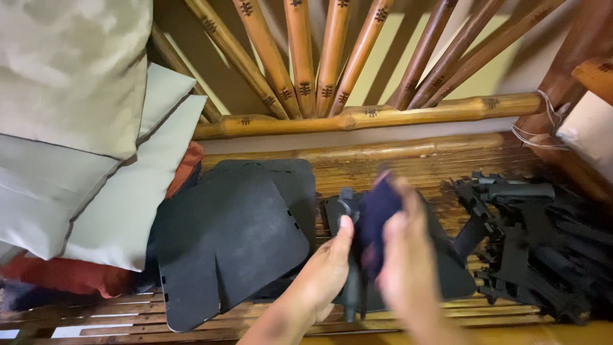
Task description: The person assembles black plastic components on a bamboo bench. They wipe the surfaces with a cloth, then attach smaller plastic pieces to larger flat panels, stacking the assembled units as they progress.
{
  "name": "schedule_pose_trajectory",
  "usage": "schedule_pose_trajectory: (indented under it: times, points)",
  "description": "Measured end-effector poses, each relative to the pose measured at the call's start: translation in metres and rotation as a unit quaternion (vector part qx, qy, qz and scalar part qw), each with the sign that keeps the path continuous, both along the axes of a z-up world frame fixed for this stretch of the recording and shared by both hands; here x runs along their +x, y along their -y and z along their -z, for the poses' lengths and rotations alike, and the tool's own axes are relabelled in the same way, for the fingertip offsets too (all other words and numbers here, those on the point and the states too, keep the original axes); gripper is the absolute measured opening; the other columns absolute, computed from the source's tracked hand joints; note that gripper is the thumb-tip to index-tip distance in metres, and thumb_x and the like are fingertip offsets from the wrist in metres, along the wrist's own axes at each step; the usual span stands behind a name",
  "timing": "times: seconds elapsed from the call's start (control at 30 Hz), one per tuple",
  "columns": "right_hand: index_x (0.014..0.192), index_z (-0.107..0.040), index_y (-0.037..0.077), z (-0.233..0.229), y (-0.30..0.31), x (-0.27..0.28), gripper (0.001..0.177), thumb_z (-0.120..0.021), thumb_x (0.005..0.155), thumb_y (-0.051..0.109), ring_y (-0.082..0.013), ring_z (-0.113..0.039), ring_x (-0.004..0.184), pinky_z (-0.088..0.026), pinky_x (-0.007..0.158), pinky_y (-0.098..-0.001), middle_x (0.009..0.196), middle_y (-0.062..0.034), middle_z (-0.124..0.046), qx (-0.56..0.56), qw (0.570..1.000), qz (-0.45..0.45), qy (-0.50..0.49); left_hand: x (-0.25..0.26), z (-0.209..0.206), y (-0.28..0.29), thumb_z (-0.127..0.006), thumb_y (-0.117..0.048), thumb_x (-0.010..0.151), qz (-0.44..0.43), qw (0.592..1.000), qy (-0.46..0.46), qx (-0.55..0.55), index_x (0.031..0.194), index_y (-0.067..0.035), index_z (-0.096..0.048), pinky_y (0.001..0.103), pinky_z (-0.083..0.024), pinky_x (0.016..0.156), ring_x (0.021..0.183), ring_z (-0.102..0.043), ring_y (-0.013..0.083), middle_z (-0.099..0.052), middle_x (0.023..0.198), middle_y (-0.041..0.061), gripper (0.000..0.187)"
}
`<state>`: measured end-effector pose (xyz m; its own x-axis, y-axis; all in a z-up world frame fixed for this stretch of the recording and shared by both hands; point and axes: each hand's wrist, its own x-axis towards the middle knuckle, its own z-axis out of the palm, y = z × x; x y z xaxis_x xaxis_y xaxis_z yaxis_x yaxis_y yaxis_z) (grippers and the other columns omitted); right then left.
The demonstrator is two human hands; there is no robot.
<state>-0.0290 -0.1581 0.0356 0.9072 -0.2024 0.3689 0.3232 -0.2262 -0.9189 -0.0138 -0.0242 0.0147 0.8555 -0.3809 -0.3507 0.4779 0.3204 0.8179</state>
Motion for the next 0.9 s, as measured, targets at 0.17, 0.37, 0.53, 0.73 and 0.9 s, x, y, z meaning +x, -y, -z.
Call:
schedule_pose_trajectory:
  times: [0.17,0.37,0.53,0.73,0.9]
  points:
    - [0.158,-0.031,-0.003,0.036,-0.041,-0.042,0.062,-0.043,0.099,0.01,-0.0414,-0.021,0.159,-0.014,0.126,-0.0468,0.168,-0.028,-0.028,-0.127,0.977,-0.059,0.161,0.003,0.002,0.001,-0.055,-0.051,0.099,-0.088,0.989,0.039,-0.111,0.139,-0.005,-0.059,0.03,-0.055,0.076,0.085,-0.065,0.0124,-0.069,0.1,0.003,0.061]
    - [0.154,-0.043,0.001,0.093,-0.034,-0.035,0.061,-0.054,0.095,0.007,-0.0429,-0.026,0.158,-0.018,0.126,-0.0492,0.166,-0.0289,-0.033,-0.212,0.959,-0.099,0.161,0.022,0.001,-0.025,-0.043,-0.056,0.1,-0.141,0.981,0.082,-0.108,0.146,-0.019,-0.059,0.027,-0.048,0.066,0.074,-0.055,0.0104,-0.059,0.085,-0.001,0.061]
    - [0.148,-0.046,0.0,0.146,-0.037,-0.02,0.063,-0.062,0.088,0.016,-0.0457,-0.038,0.146,-0.031,0.118,-0.0526,0.156,-0.0318,-0.039,-0.275,0.92,-0.077,0.27,0.038,-0.015,-0.043,-0.037,-0.056,0.105,-0.186,0.957,0.213,-0.059,0.153,-0.016,-0.054,0.024,-0.044,0.067,0.075,-0.048,0.0094,-0.051,0.084,-0.003,0.065]
    - [0.126,-0.058,0.012,0.182,-0.065,-0.022,0.039,-0.063,0.089,0.025,-0.0328,-0.055,0.121,-0.039,0.088,-0.0431,0.125,-0.0172,-0.051,-0.376,0.834,0.007,0.404,0.029,-0.043,-0.054,-0.034,-0.055,0.1,-0.219,0.966,0.089,-0.106,0.15,-0.02,-0.054,0.03,-0.053,0.073,0.076,-0.058,0.0139,-0.057,0.086,-0.001,0.064]
    - [0.108,-0.068,0.023,0.216,-0.044,-0.008,0.021,-0.065,0.09,0.032,-0.0221,-0.069,0.099,-0.046,0.063,-0.0352,0.098,-0.005,-0.061,-0.455,0.801,-0.033,0.388,0.024,-0.047,-0.05,-0.033,-0.056,0.1,-0.155,0.978,0.076,-0.117,0.147,-0.021,-0.056,0.031,-0.053,0.068,0.072,-0.059,0.0144,-0.057,0.084,0.0,0.063]
